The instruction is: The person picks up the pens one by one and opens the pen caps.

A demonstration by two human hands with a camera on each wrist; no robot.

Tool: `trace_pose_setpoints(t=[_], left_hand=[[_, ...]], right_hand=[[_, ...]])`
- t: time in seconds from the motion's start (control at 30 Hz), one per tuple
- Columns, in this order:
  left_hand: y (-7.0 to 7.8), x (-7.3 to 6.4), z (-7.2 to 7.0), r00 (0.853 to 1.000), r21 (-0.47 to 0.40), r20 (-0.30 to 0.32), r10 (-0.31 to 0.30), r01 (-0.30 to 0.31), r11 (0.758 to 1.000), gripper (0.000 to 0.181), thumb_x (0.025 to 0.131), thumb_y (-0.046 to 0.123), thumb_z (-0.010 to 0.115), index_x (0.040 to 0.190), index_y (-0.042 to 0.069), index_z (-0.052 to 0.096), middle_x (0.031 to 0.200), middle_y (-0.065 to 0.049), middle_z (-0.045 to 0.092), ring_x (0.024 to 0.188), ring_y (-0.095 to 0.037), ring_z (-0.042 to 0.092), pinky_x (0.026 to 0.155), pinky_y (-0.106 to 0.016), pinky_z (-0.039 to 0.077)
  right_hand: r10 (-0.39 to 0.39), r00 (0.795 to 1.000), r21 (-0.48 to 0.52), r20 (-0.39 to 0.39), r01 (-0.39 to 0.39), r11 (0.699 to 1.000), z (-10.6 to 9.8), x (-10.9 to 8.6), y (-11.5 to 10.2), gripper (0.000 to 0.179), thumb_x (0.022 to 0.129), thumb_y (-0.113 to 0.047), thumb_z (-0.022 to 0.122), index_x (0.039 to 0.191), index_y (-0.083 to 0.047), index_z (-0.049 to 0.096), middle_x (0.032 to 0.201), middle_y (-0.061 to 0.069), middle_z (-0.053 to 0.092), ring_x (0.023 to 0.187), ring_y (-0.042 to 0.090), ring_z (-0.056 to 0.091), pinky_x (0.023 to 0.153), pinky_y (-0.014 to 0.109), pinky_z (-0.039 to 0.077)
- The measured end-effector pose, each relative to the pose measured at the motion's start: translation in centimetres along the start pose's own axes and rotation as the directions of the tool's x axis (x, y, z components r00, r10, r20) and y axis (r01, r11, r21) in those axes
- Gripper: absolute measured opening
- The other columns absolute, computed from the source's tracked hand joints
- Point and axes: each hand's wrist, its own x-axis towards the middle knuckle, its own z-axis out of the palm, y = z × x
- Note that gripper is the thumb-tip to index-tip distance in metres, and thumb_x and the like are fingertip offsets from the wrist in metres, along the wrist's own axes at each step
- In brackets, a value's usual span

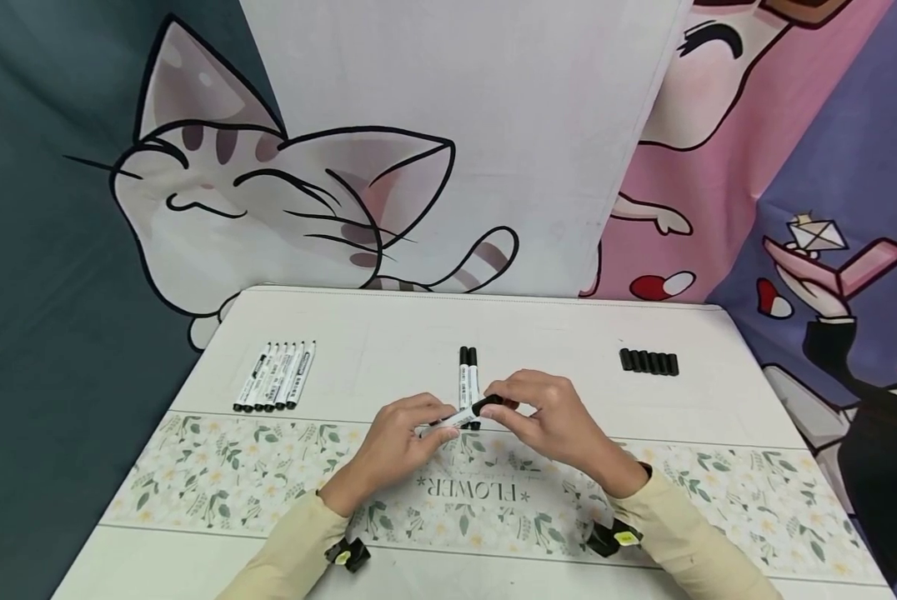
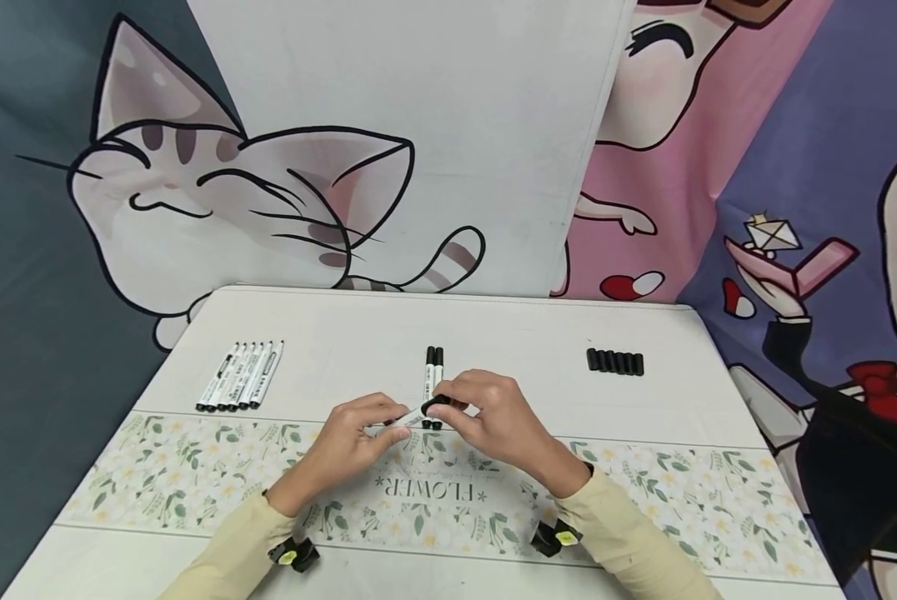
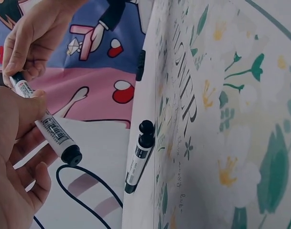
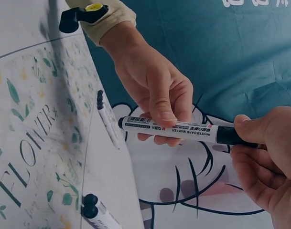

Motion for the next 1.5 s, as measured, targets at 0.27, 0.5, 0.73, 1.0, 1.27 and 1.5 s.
trace_pose_setpoints(t=[0.27, 0.5, 0.73, 1.0, 1.27, 1.5], left_hand=[[-0.1, 0.2, 0.1, 0.999, -0.006, 0.041, -0.016, 0.016, 1.0, 0.025, 0.091, 0.023, 0.079, 0.112, 0.01, 0.079, 0.102, 0.006, 0.074, 0.092, -0.007, 0.069, 0.079, -0.029, 0.056], [-0.3, 0.1, 0.1, 0.996, -0.009, 0.079, -0.029, 0.03, 1.0, 0.028, 0.092, 0.022, 0.077, 0.115, 0.006, 0.078, 0.104, 0.004, 0.074, 0.091, -0.008, 0.068, 0.078, -0.031, 0.056], [-0.4, 0.1, 0.3, 0.992, -0.015, 0.112, -0.059, 0.061, 0.998, 0.03, 0.092, 0.022, 0.077, 0.118, 0.006, 0.077, 0.102, 0.004, 0.073, 0.082, -0.004, 0.062, 0.072, -0.035, 0.056], [-0.4, 0.2, 0.3, 0.992, -0.025, 0.116, -0.046, 0.049, 0.998, 0.03, 0.09, 0.017, 0.079, 0.117, 0.004, 0.077, 0.101, 0.005, 0.073, 0.079, -0.003, 0.06, 0.07, -0.032, 0.055], [-0.5, 0.2, 0.3, 0.988, -0.055, 0.145, -0.048, 0.056, 0.997, 0.027, 0.092, 0.02, 0.076, 0.116, 0.008, 0.078, 0.099, 0.006, 0.074, 0.076, -0.001, 0.058, 0.067, -0.026, 0.052], [-0.6, 0.1, 0.2, 0.992, -0.055, 0.111, -0.053, 0.059, 0.997, 0.025, 0.091, 0.022, 0.078, 0.113, 0.009, 0.079, 0.099, 0.005, 0.075, 0.082, -0.004, 0.065, 0.073, -0.036, 0.057]], right_hand=[[0.014, 1.0, 0.018, 0.002, -0.014, 1.0, 0.3, -0.3, 0.5, 0.015, 0.088, -0.009, 0.08, 0.1, -0.017, 0.078, 0.086, -0.009, 0.07, 0.07, 0.001, 0.058, 0.063, 0.017, 0.047], [0.03, 0.999, 0.024, 0.019, -0.03, 0.999, 0.3, -0.5, 0.6, 0.012, 0.089, -0.012, 0.08, 0.099, -0.018, 0.078, 0.087, -0.009, 0.071, 0.072, 0.001, 0.059, 0.065, 0.017, 0.047], [-0.006, 1.0, 0.024, 0.01, 0.005, 1.0, 0.6, -0.6, 0.9, 0.015, 0.088, -0.008, 0.08, 0.101, -0.015, 0.078, 0.09, -0.005, 0.073, 0.074, 0.004, 0.063, 0.065, 0.019, 0.05], [0.004, 1.0, 0.019, 0.019, -0.004, 1.0, 0.5, -0.8, 1.1, 0.013, 0.09, -0.015, 0.079, 0.103, -0.013, 0.08, 0.093, -0.004, 0.076, 0.082, 0.007, 0.069, 0.067, 0.025, 0.055], [-0.05, 0.999, -0.017, 0.011, 0.05, 0.999, 0.4, -0.8, 1.2, 0.015, 0.087, -0.012, 0.081, 0.103, -0.01, 0.08, 0.095, -0.002, 0.077, 0.084, 0.01, 0.071, 0.069, 0.023, 0.055], [0.013, 1.0, -0.011, 0.02, -0.013, 1.0, 0.2, -0.8, 1.0, 0.017, 0.084, -0.014, 0.084, 0.101, -0.012, 0.081, 0.091, -0.004, 0.076, 0.079, 0.006, 0.069, 0.067, 0.019, 0.054]])
